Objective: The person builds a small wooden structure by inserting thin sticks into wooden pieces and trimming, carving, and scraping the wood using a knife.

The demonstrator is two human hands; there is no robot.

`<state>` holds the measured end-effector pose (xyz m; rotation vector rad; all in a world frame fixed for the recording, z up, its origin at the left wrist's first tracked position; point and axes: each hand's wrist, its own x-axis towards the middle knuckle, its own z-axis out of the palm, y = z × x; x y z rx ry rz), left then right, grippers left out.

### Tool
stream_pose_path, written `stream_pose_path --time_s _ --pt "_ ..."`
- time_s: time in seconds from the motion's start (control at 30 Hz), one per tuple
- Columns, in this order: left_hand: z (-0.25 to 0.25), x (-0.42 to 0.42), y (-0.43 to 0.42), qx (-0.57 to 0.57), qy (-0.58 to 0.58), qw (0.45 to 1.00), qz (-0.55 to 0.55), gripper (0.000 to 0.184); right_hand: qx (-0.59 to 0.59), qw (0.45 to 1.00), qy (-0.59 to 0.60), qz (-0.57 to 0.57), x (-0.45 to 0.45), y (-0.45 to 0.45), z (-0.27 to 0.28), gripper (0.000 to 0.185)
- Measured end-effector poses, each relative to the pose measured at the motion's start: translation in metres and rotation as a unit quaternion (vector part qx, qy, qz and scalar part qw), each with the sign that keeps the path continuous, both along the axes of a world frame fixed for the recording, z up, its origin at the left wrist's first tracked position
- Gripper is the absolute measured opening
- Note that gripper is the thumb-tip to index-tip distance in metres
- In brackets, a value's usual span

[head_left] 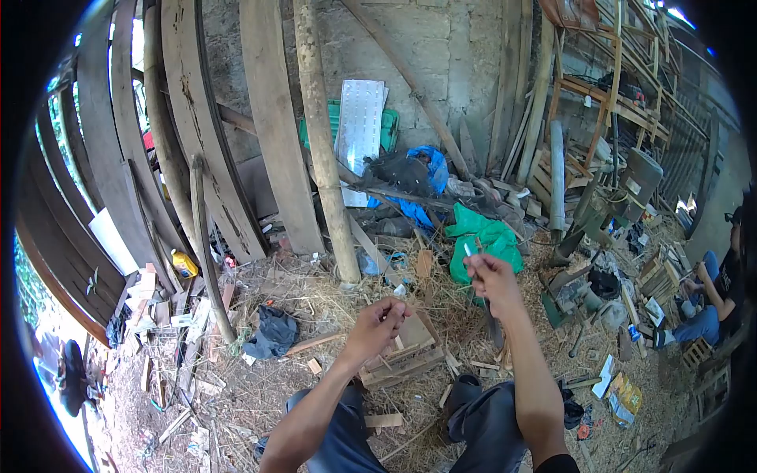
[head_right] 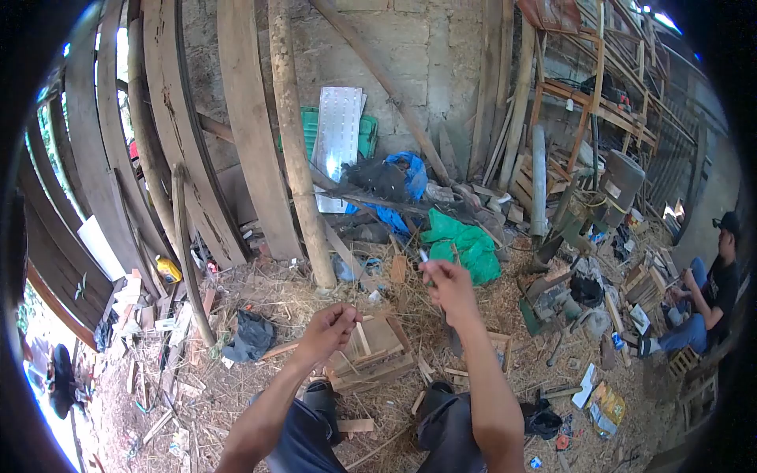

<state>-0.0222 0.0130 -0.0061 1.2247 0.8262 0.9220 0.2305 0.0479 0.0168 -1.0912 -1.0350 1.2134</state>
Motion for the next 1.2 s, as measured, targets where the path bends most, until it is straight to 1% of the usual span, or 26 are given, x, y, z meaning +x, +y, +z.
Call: stream_pose_path --time_s 0.03,0.1,0.13,0.17,0.23,0.27,0.3,0.37,0.4,0.53,0.6,0.67,0.73,0.8,0.83,0.93,0.97,1.03,1.07,1.13,1.2 --pt "0.001 0.0 0.002 0.002 -0.002 1.0 0.003 0.024 0.002 1.0 -0.002 0.003 -0.002 0.0 -0.003 0.023" --pt "-0.002 0.001 0.007 -0.04 -0.107 0.993 0.014 0.021 -0.009 0.988 -0.148 0.03 -0.02 -0.007 -0.006 0.024" --pt "-0.003 0.002 0.009 -0.039 -0.108 0.993 0.019 0.021 0.02 0.983 -0.178 0.042 -0.025 -0.006 -0.01 0.026" --pt "-0.004 0.004 0.011 -0.04 -0.113 0.992 0.041 0.019 0.021 0.983 -0.178 0.046 -0.032 -0.006 -0.014 0.026" --pt "-0.01 0.008 0.017 -0.04 -0.12 0.99 0.065 0.017 0.072 0.978 -0.191 0.032 -0.043 -0.006 -0.017 0.027" --pt "-0.016 0.009 0.021 -0.007 -0.115 0.99 0.085 0.016 0.058 0.971 -0.228 0.053 -0.044 -0.007 -0.014 0.029" --pt "-0.018 0.01 0.024 0.025 -0.108 0.988 0.106 0.015 0.06 0.97 -0.228 0.057 -0.048 -0.01 -0.01 0.029" --pt "-0.023 0.009 0.028 0.028 -0.128 0.983 0.133 0.015 0.076 0.951 -0.29 0.078 -0.059 -0.018 -0.009 0.029" --pt "-0.021 0.009 0.029 0.03 -0.147 0.977 0.154 0.015 0.101 0.946 -0.294 0.094 -0.064 -0.02 -0.014 0.03" --pt "-0.015 0.008 0.028 0.034 -0.139 0.972 0.184 0.014 0.082 0.936 -0.321 0.117 -0.076 -0.027 -0.018 0.026" --pt "-0.015 0.007 0.027 0.038 -0.124 0.974 0.188 0.013 0.081 0.939 -0.315 0.114 -0.075 -0.021 -0.027 0.024" --pt "-0.015 0.006 0.028 0.045 -0.138 0.97 0.195 0.012 0.08 0.94 -0.31 0.113 -0.069 -0.018 -0.032 0.022" --pt "-0.01 0.003 0.031 0.054 -0.154 0.966 0.203 0.011 0.071 0.93 -0.338 0.126 -0.061 -0.018 -0.02 0.021" --pt "-0.005 -0.008 0.035 0.087 -0.17 0.95 0.246 0.009 0.068 0.927 -0.347 0.124 -0.053 -0.015 -0.021 0.02" --pt "-0.004 -0.014 0.036 0.086 -0.17 0.95 0.246 0.009 0.065 0.925 -0.354 0.12 -0.051 -0.014 -0.02 0.02" --pt "0.0 -0.021 0.037 0.09 -0.244 0.916 0.306 0.011 0.06 0.934 -0.339 0.095 -0.047 -0.019 -0.008 0.018" --pt "-0.002 -0.022 0.037 0.089 -0.245 0.916 0.306 0.011 0.059 0.934 -0.34 0.095 -0.047 -0.018 -0.008 0.018" --pt "-0.005 -0.024 0.038 0.073 -0.236 0.916 0.317 0.011 0.061 0.964 -0.247 0.077 -0.046 -0.017 -0.006 0.016" --pt "-0.007 -0.025 0.038 0.073 -0.236 0.916 0.316 0.011 0.061 0.964 -0.247 0.077 -0.046 -0.016 -0.006 0.016" --pt "-0.007 -0.025 0.038 0.081 -0.218 0.916 0.326 0.01 0.059 0.982 -0.172 0.055 -0.045 -0.012 -0.008 0.016" --pt "-0.007 -0.024 0.038 0.084 -0.217 0.917 0.324 0.011 0.043 0.981 -0.184 0.054 -0.044 -0.014 -0.003 0.016"
